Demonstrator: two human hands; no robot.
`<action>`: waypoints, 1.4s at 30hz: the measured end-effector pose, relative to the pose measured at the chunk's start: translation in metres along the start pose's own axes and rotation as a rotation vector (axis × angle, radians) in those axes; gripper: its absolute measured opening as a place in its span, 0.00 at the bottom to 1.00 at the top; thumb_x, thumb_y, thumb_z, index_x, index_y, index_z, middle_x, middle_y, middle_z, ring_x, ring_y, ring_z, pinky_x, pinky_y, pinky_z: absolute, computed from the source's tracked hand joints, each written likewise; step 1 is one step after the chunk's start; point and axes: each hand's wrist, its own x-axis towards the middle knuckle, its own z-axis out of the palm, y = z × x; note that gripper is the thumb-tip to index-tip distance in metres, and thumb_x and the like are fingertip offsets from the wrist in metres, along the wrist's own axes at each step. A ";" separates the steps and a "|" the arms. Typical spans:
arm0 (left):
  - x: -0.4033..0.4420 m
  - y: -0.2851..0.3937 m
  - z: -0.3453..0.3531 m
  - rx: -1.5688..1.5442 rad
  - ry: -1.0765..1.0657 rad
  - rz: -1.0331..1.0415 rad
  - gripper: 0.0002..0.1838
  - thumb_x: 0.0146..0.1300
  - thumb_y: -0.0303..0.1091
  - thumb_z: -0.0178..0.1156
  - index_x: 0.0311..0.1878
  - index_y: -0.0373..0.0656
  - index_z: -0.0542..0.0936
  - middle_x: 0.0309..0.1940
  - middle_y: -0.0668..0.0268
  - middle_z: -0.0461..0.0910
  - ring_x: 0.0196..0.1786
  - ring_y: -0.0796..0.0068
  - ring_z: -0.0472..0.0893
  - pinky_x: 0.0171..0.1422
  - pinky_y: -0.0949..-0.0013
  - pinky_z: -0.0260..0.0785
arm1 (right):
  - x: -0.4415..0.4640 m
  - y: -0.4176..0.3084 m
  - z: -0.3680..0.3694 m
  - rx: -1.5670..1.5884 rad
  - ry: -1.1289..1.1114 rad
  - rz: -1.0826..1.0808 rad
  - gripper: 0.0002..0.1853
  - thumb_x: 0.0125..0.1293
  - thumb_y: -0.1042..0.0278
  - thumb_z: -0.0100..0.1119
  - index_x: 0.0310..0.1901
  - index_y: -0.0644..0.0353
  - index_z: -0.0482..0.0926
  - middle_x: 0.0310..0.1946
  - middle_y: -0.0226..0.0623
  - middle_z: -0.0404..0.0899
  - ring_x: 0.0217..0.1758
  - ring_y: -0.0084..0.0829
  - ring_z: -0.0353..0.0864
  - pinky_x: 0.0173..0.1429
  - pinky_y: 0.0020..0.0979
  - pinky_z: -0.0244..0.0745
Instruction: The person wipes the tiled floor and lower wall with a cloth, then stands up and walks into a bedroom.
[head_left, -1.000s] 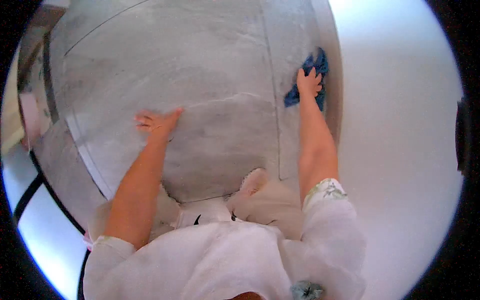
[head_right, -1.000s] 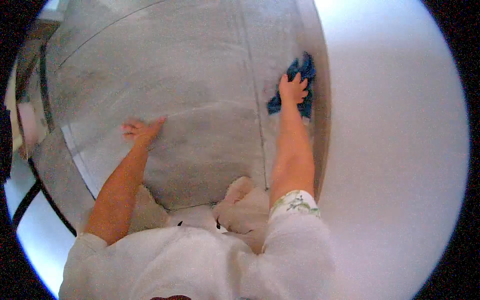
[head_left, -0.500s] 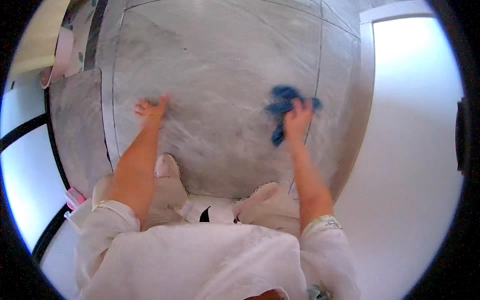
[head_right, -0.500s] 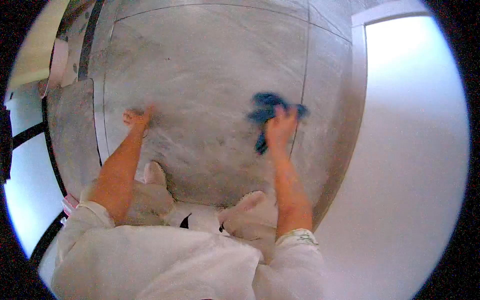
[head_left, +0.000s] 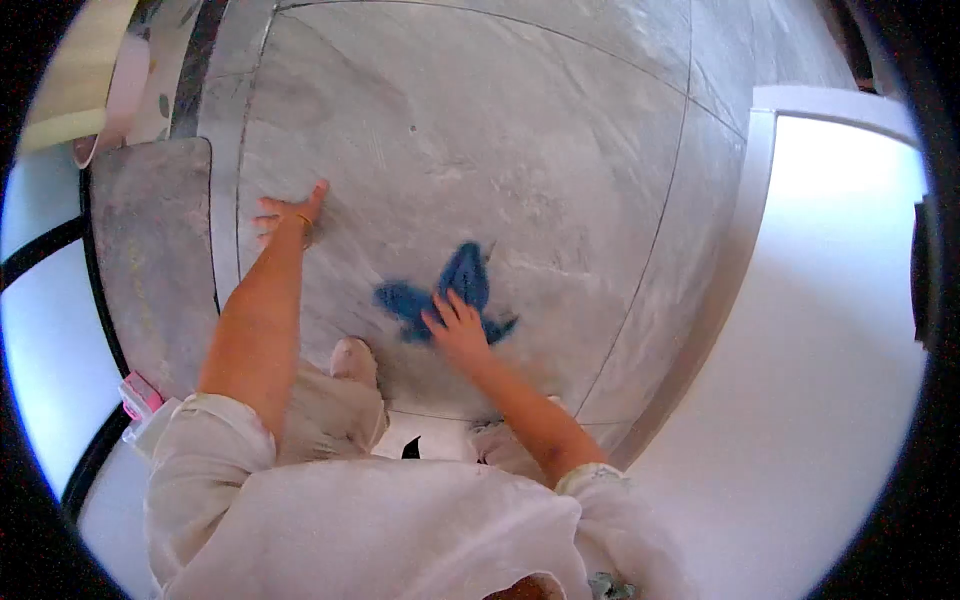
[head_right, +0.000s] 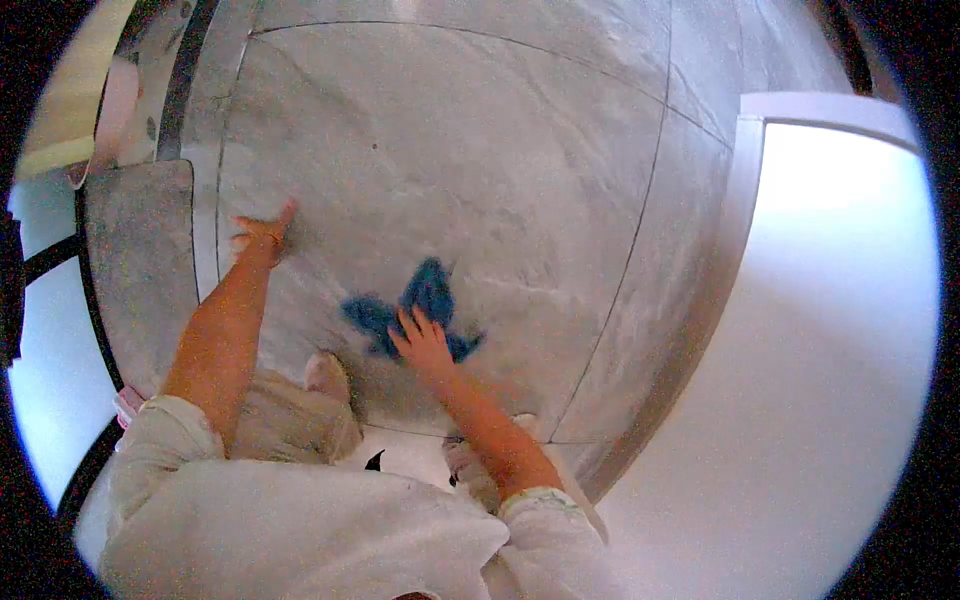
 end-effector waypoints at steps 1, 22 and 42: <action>0.005 0.001 0.004 0.015 -0.007 -0.018 0.74 0.29 0.79 0.60 0.70 0.54 0.26 0.71 0.51 0.25 0.72 0.40 0.29 0.70 0.39 0.35 | -0.019 0.009 0.004 0.128 -0.030 -0.086 0.21 0.53 0.64 0.56 0.51 0.52 0.76 0.59 0.46 0.66 0.62 0.48 0.64 0.56 0.50 0.66; 0.006 0.003 -0.001 0.003 -0.141 -0.007 0.76 0.29 0.77 0.63 0.69 0.54 0.22 0.70 0.51 0.17 0.70 0.42 0.20 0.70 0.38 0.32 | 0.082 -0.006 -0.007 -0.007 -0.175 -0.179 0.21 0.50 0.65 0.60 0.49 0.54 0.76 0.57 0.49 0.67 0.60 0.47 0.66 0.56 0.49 0.64; -0.006 0.008 -0.018 -0.103 -0.182 -0.025 0.76 0.30 0.65 0.72 0.70 0.51 0.24 0.70 0.49 0.19 0.70 0.40 0.19 0.69 0.35 0.29 | 0.294 0.004 -0.033 -0.178 0.076 -0.177 0.19 0.50 0.67 0.57 0.48 0.51 0.76 0.55 0.34 0.69 0.61 0.44 0.62 0.61 0.52 0.57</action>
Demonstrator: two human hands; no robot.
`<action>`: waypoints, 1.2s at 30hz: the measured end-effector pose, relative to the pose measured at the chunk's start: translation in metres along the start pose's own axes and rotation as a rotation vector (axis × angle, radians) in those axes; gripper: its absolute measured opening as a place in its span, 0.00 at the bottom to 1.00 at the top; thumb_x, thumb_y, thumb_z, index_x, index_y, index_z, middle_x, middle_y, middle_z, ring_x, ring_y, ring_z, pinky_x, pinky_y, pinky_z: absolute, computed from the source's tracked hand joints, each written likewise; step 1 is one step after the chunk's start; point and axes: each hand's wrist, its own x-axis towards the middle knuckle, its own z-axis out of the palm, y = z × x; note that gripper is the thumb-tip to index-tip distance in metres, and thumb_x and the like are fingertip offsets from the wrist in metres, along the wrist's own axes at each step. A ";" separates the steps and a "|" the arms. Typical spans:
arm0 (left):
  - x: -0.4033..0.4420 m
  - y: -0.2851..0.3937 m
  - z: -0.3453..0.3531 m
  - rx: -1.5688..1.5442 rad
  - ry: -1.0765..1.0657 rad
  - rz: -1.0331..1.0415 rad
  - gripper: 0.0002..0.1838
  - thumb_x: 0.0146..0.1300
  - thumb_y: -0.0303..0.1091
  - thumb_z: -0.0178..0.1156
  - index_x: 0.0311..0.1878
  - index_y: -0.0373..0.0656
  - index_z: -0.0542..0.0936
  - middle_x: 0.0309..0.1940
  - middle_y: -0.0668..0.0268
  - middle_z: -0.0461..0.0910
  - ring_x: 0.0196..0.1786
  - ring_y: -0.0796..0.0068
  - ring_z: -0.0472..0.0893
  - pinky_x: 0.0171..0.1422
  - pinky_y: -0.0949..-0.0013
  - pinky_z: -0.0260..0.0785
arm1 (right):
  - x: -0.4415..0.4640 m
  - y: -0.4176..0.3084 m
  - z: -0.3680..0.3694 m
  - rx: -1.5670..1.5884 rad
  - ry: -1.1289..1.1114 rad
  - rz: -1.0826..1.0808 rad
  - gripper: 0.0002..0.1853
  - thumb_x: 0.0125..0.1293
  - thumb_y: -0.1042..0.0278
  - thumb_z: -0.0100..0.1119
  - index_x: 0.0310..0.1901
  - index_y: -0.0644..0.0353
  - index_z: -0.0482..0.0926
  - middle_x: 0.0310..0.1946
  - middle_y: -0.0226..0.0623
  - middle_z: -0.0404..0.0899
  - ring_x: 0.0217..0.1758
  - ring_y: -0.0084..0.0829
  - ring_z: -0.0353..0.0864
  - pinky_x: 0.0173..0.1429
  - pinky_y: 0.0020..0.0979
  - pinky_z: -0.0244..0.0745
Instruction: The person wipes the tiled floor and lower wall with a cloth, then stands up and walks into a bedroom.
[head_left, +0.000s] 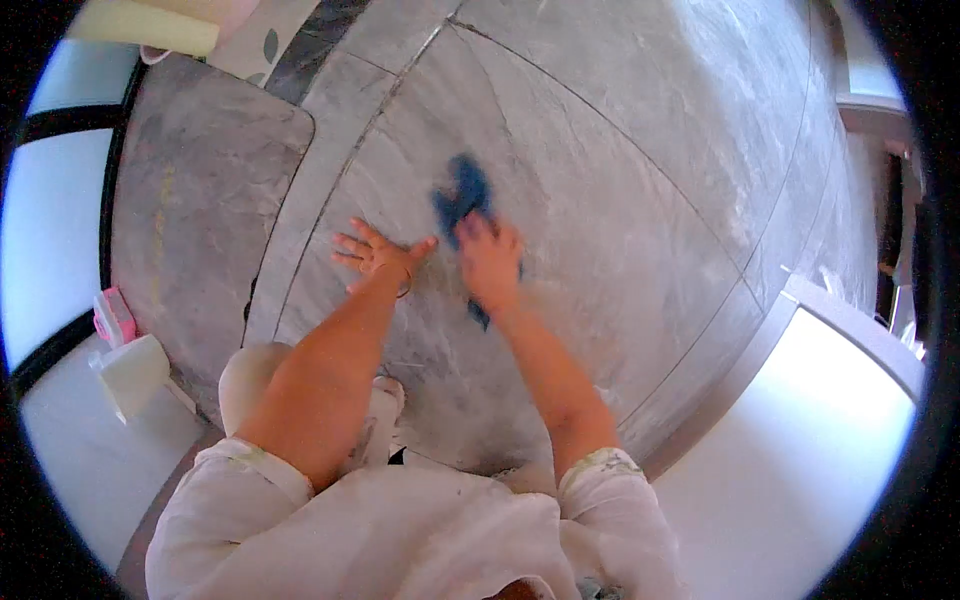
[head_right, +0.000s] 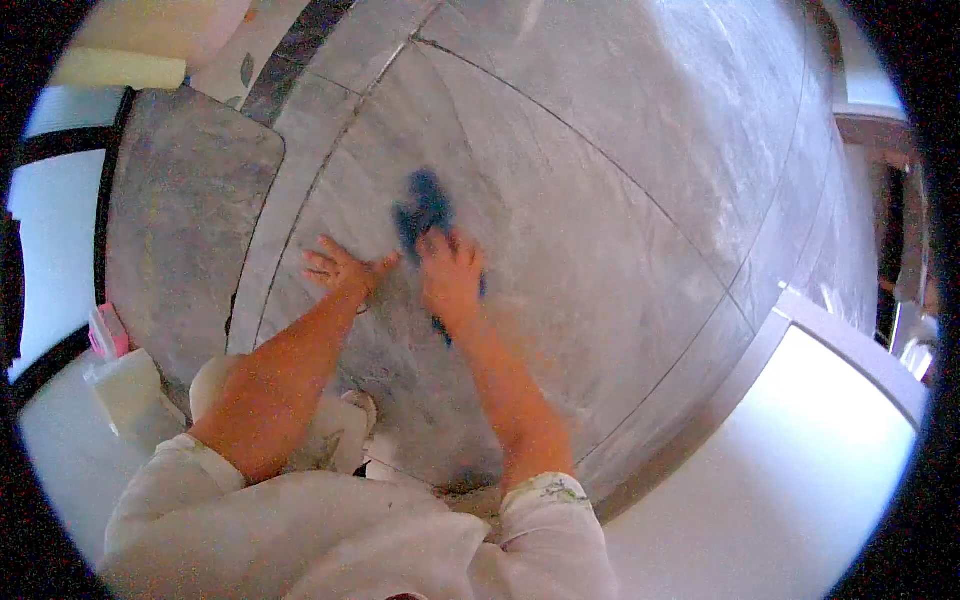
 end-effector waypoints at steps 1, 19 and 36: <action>0.007 -0.002 0.010 0.033 0.033 -0.003 0.76 0.30 0.65 0.72 0.70 0.51 0.25 0.70 0.49 0.19 0.70 0.40 0.20 0.69 0.34 0.30 | -0.015 -0.012 -0.006 0.113 -0.115 -0.077 0.21 0.48 0.70 0.58 0.47 0.51 0.76 0.56 0.33 0.69 0.60 0.44 0.63 0.62 0.50 0.56; 0.003 -0.004 -0.007 0.072 -0.165 -0.033 0.72 0.34 0.67 0.69 0.70 0.53 0.26 0.70 0.56 0.15 0.72 0.49 0.20 0.66 0.30 0.39 | 0.125 -0.059 0.034 0.119 -0.303 -0.272 0.16 0.56 0.67 0.50 0.46 0.50 0.79 0.52 0.39 0.73 0.59 0.42 0.67 0.63 0.48 0.60; -0.009 -0.007 -0.008 -0.090 -0.093 0.067 0.73 0.33 0.65 0.71 0.70 0.51 0.26 0.70 0.52 0.16 0.71 0.45 0.22 0.66 0.31 0.36 | 0.132 0.004 0.012 -0.049 -0.253 -0.217 0.17 0.58 0.60 0.52 0.50 0.47 0.77 0.59 0.34 0.69 0.66 0.40 0.60 0.60 0.52 0.58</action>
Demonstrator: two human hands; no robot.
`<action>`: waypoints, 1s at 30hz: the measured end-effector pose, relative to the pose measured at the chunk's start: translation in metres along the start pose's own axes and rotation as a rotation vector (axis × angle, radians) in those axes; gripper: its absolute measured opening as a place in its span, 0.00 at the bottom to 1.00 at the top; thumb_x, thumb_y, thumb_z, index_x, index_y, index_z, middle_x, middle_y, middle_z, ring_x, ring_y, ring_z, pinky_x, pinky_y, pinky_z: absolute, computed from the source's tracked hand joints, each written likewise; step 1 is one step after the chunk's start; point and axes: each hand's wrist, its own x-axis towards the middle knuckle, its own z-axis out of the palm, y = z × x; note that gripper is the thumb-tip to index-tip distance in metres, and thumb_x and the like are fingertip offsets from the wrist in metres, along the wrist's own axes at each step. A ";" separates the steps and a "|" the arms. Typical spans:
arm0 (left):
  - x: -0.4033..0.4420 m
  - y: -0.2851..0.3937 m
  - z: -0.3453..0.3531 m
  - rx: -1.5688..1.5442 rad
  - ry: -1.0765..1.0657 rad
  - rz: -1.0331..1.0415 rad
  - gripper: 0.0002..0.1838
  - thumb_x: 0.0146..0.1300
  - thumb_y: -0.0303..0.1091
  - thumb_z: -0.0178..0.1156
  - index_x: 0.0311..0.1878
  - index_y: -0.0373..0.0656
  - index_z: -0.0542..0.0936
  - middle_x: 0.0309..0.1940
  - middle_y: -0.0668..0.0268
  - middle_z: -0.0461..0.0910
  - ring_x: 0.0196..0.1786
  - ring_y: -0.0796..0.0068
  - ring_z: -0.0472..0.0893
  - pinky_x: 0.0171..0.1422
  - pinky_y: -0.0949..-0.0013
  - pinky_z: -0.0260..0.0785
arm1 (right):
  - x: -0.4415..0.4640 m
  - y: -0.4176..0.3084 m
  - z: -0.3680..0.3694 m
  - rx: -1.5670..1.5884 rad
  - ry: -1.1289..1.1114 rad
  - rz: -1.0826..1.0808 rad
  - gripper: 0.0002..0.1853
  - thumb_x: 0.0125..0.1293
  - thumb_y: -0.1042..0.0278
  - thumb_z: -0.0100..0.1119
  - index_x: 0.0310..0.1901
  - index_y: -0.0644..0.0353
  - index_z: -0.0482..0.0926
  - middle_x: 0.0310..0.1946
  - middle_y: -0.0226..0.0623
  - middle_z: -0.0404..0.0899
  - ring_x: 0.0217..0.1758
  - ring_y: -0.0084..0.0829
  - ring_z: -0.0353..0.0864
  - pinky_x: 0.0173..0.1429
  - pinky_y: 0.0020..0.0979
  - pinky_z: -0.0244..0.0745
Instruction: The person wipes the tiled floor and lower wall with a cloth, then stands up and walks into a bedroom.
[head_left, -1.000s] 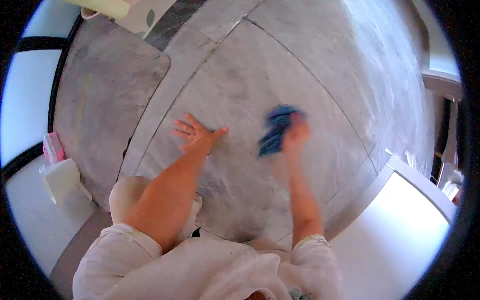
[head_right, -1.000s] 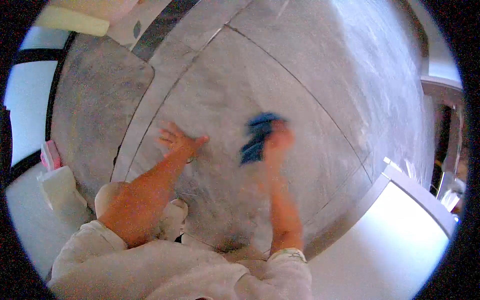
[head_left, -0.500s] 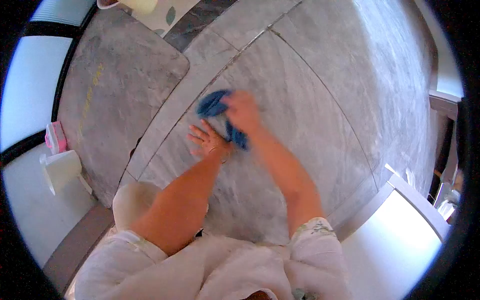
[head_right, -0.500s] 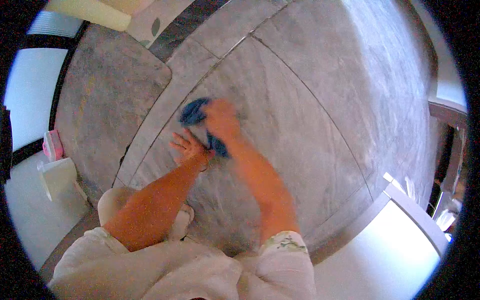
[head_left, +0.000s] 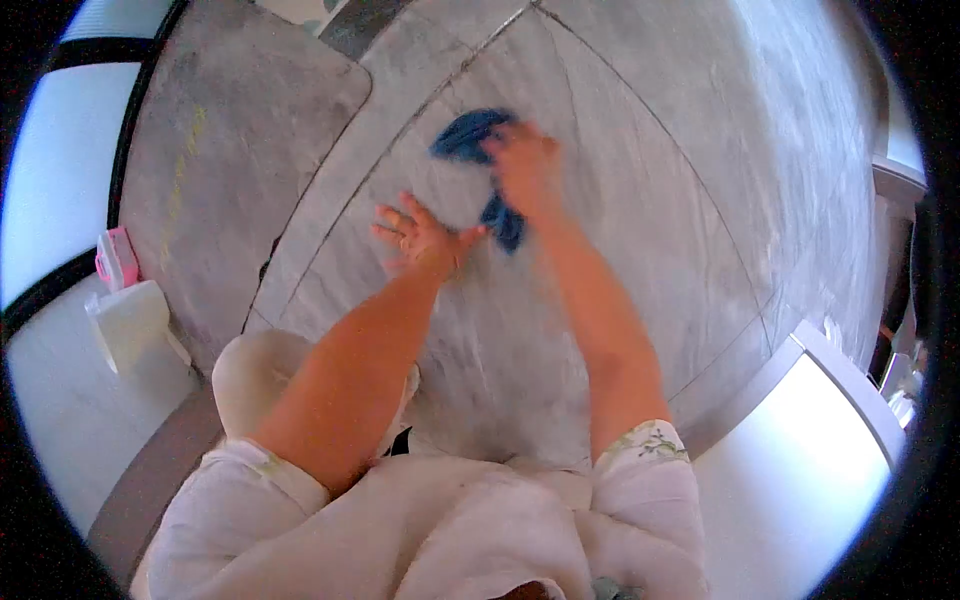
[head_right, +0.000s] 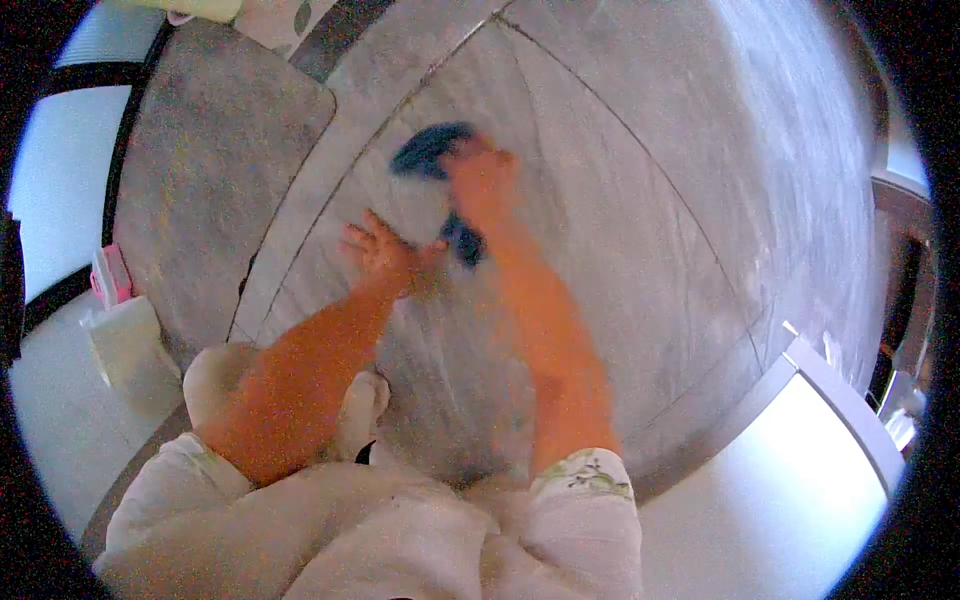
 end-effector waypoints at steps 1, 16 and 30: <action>-0.002 0.000 -0.003 0.003 0.004 0.022 0.74 0.33 0.66 0.70 0.70 0.49 0.26 0.69 0.49 0.16 0.71 0.42 0.22 0.67 0.32 0.36 | -0.015 0.026 -0.021 0.006 -0.024 0.155 0.17 0.58 0.60 0.54 0.50 0.48 0.77 0.58 0.35 0.69 0.66 0.39 0.60 0.61 0.52 0.57; -0.011 -0.096 -0.034 -0.537 -0.302 0.239 0.38 0.53 0.57 0.58 0.65 0.52 0.62 0.65 0.58 0.59 0.67 0.52 0.57 0.70 0.49 0.46 | -0.270 0.016 0.015 -0.119 0.344 0.278 0.23 0.55 0.63 0.59 0.55 0.51 0.73 0.59 0.38 0.66 0.65 0.43 0.60 0.65 0.51 0.51; 0.006 -0.430 0.039 -0.066 0.200 0.044 0.44 0.61 0.67 0.38 0.65 0.33 0.59 0.69 0.46 0.48 0.72 0.54 0.49 0.72 0.56 0.44 | -0.320 0.056 0.042 -0.127 0.385 0.502 0.18 0.60 0.62 0.51 0.52 0.55 0.73 0.58 0.43 0.67 0.61 0.42 0.64 0.61 0.46 0.58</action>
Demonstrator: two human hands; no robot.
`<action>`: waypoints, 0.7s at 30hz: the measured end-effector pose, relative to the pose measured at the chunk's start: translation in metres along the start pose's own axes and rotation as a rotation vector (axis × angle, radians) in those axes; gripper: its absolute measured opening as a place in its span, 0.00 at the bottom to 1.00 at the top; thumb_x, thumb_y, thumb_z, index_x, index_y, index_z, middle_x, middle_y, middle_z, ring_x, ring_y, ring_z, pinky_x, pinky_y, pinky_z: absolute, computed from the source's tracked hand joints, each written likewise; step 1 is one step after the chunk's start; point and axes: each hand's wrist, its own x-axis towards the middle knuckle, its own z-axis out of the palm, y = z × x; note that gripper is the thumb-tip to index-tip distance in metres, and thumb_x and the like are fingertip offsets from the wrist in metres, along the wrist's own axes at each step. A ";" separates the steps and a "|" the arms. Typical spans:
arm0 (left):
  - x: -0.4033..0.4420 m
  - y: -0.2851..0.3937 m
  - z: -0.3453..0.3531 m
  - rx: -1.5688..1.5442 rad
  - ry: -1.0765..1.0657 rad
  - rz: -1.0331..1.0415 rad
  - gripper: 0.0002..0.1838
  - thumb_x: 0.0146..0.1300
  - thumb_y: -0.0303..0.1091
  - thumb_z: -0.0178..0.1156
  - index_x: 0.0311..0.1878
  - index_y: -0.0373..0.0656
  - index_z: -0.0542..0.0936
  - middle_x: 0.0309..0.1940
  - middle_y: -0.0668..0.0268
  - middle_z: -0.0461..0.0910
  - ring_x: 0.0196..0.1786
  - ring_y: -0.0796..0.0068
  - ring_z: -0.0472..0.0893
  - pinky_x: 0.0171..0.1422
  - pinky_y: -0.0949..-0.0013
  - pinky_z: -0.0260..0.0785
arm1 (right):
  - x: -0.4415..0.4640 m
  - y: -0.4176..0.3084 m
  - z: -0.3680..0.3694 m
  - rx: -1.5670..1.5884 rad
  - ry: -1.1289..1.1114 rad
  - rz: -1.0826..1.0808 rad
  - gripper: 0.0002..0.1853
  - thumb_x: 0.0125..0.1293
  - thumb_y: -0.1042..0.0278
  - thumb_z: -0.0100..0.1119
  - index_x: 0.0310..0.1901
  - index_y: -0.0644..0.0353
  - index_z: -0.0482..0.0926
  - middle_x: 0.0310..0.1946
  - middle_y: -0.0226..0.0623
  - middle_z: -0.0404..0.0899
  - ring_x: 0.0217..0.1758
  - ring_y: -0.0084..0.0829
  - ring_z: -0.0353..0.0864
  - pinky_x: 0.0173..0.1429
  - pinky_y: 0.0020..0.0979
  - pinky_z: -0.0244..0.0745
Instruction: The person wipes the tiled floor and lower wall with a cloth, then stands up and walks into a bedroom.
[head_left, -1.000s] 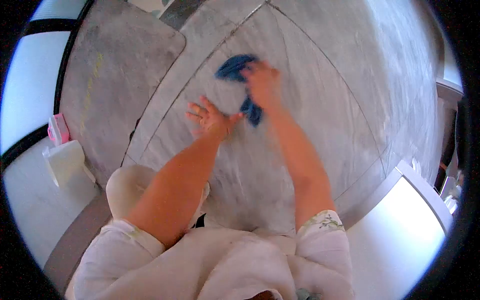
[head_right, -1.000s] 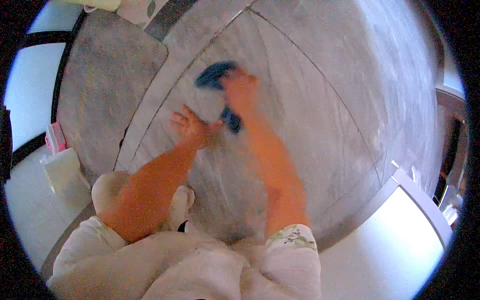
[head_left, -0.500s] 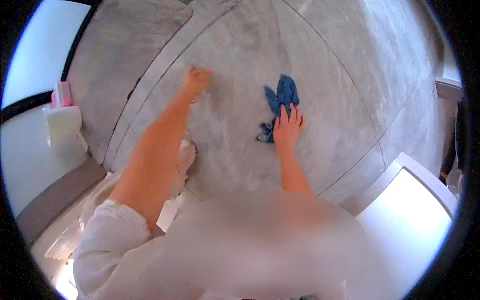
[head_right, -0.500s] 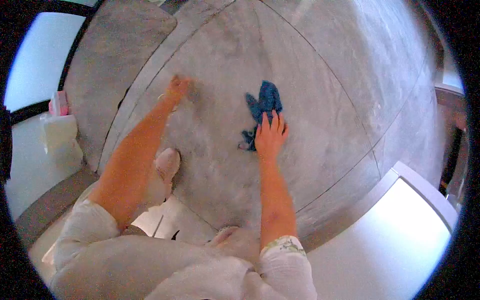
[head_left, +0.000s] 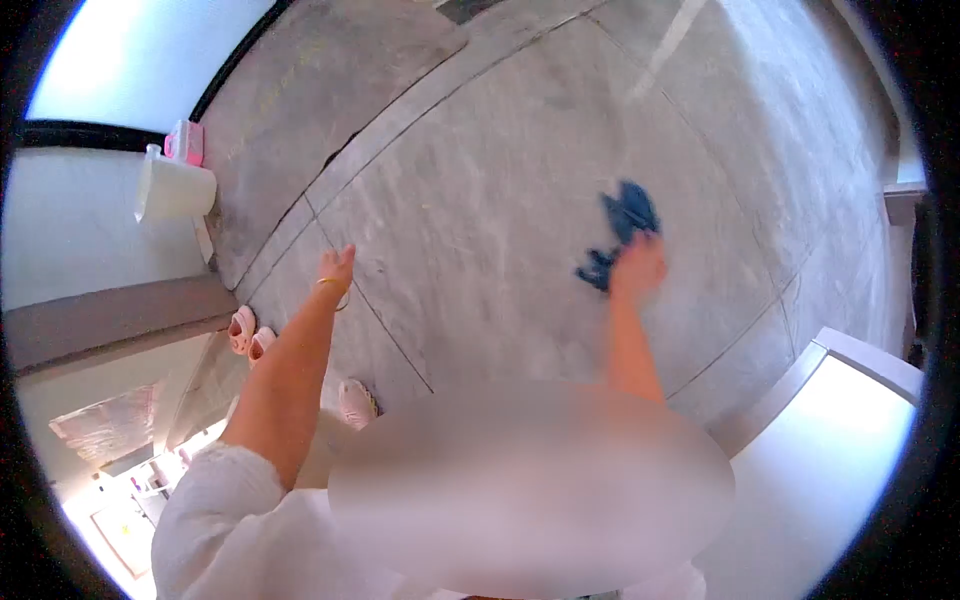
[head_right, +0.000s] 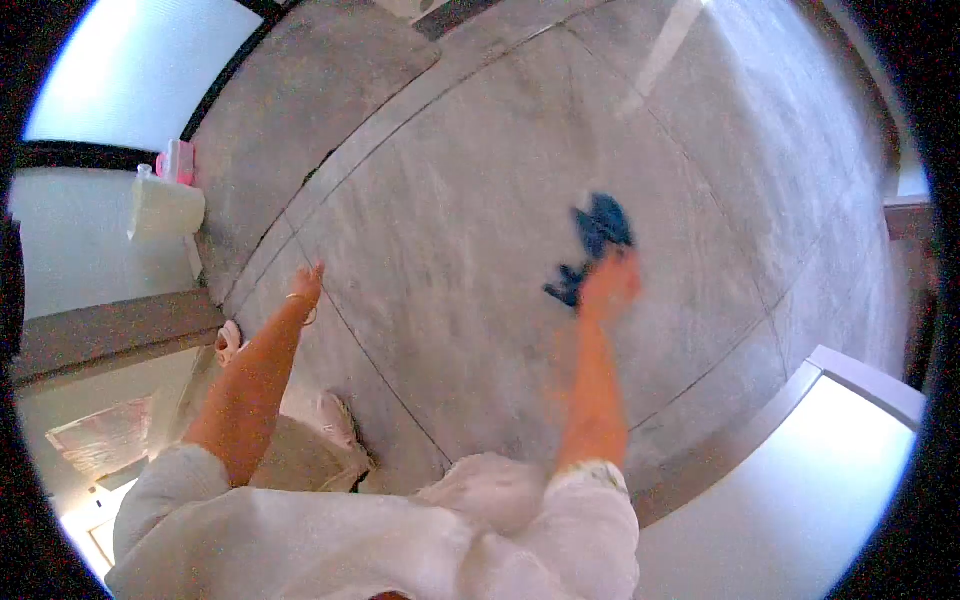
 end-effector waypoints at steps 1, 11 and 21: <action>0.045 -0.042 0.033 0.105 -0.042 0.010 0.46 0.60 0.68 0.38 0.66 0.33 0.57 0.70 0.47 0.46 0.72 0.54 0.47 0.72 0.54 0.44 | -0.009 0.006 -0.034 -0.022 0.052 0.107 0.15 0.61 0.64 0.48 0.48 0.59 0.75 0.50 0.49 0.73 0.53 0.45 0.72 0.52 0.43 0.66; -0.035 0.021 0.002 0.086 -0.038 -0.446 0.52 0.55 0.73 0.41 0.72 0.50 0.35 0.73 0.59 0.27 0.74 0.55 0.29 0.67 0.33 0.39 | 0.091 0.134 0.011 -0.187 0.053 0.176 0.22 0.58 0.59 0.47 0.49 0.65 0.76 0.46 0.56 0.75 0.47 0.55 0.74 0.53 0.45 0.68; -0.015 -0.003 0.006 -0.077 -0.075 -0.409 0.51 0.55 0.76 0.33 0.72 0.53 0.33 0.72 0.62 0.22 0.73 0.52 0.23 0.64 0.27 0.31 | 0.090 -0.369 0.097 0.012 -0.072 -0.669 0.17 0.55 0.65 0.52 0.48 0.51 0.76 0.48 0.41 0.73 0.52 0.42 0.71 0.49 0.48 0.67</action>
